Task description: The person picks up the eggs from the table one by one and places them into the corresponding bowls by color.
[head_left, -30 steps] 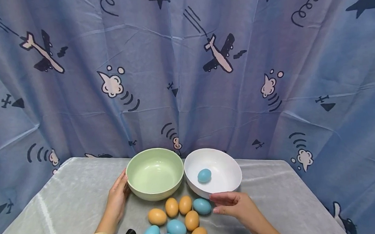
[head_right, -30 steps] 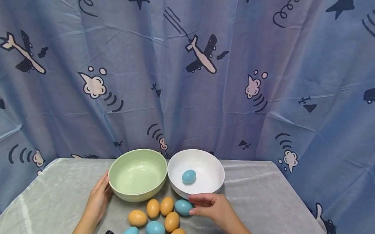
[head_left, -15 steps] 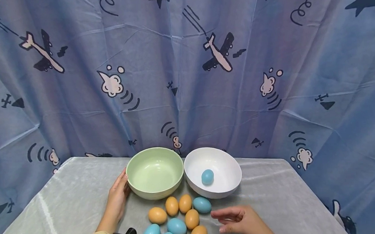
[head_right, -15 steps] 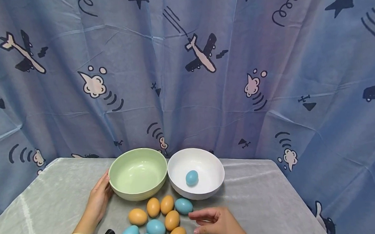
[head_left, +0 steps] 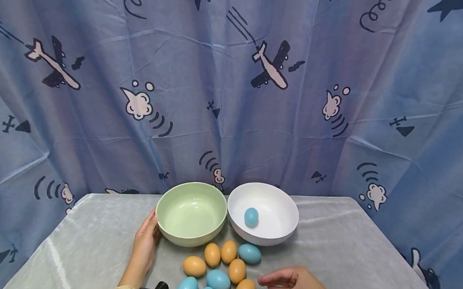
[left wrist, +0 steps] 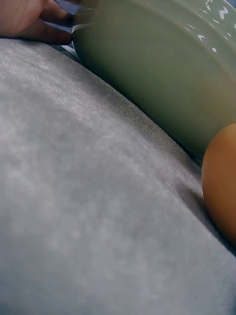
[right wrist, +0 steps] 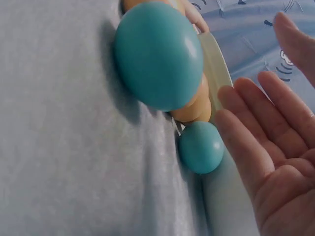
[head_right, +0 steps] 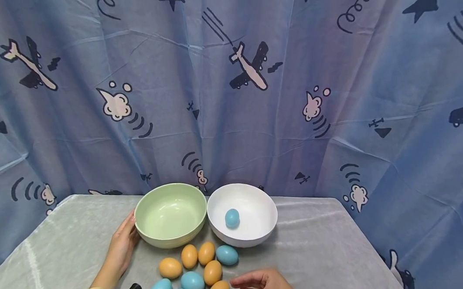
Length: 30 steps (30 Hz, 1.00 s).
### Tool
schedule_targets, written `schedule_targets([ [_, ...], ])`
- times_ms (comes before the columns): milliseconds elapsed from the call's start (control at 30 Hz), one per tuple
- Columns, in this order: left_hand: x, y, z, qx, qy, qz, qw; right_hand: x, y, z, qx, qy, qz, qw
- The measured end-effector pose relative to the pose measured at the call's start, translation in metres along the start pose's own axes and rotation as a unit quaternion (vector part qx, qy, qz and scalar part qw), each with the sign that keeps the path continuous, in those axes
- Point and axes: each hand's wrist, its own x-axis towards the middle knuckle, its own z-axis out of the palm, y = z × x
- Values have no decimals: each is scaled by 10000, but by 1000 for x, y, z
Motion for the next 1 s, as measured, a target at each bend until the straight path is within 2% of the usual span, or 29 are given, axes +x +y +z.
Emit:
schedule_targets([
  [100,-1,0,1,-1,20,2,10000,1,4,0,-71,145,300,9994],
  [300,1,-2,3,-48,-28,20,10000,3,13,-2,-181,266,628,9975],
  [500,1,0,3,-28,4,35,10000,7,19,-1,-232,336,603,9973],
  [733,1,-1,3,-37,37,-36,10000,8,21,-2,-313,165,422,9985],
  [1000,1,-2,0,-31,24,-24,10000,10,25,-2,-300,146,582,9977],
])
